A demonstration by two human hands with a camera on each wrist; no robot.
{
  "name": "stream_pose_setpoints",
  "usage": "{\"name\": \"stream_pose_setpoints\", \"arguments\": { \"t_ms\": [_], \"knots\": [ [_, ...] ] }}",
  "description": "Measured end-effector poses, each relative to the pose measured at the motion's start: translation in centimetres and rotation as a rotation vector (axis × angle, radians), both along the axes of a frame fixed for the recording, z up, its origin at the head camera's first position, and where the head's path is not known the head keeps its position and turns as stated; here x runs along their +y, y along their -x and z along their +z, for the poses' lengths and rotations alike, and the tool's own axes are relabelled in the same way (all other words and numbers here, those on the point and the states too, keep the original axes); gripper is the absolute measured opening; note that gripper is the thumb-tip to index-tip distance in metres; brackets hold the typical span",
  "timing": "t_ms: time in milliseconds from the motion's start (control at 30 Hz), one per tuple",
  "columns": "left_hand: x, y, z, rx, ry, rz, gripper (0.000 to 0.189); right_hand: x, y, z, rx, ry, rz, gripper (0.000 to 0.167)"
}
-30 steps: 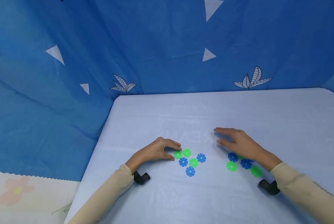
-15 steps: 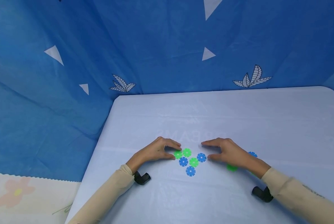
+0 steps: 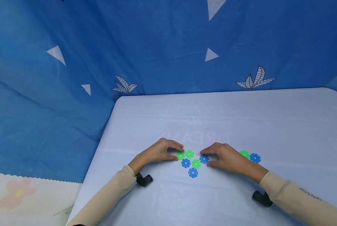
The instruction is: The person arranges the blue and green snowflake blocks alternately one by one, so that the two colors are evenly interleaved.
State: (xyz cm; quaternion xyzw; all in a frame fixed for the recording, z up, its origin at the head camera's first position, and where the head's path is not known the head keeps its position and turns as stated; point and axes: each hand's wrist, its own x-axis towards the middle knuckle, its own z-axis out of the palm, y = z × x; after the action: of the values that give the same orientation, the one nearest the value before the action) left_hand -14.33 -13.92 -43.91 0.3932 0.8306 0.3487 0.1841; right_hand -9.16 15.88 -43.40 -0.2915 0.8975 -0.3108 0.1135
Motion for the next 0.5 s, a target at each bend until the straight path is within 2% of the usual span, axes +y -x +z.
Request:
{"name": "stream_pose_setpoints", "arguments": {
  "t_ms": [300, 500],
  "knots": [
    [0.05, -0.01, -0.13, 0.011, -0.011, -0.001, 0.037, -0.41, -0.33, -0.11, 0.084, -0.028, 0.03, 0.034],
    [-0.17, -0.07, -0.28, -0.036, -0.055, 0.019, 0.036, -0.52, -0.3, -0.1, 0.107, -0.007, 0.067, 0.029]
  ]
}}
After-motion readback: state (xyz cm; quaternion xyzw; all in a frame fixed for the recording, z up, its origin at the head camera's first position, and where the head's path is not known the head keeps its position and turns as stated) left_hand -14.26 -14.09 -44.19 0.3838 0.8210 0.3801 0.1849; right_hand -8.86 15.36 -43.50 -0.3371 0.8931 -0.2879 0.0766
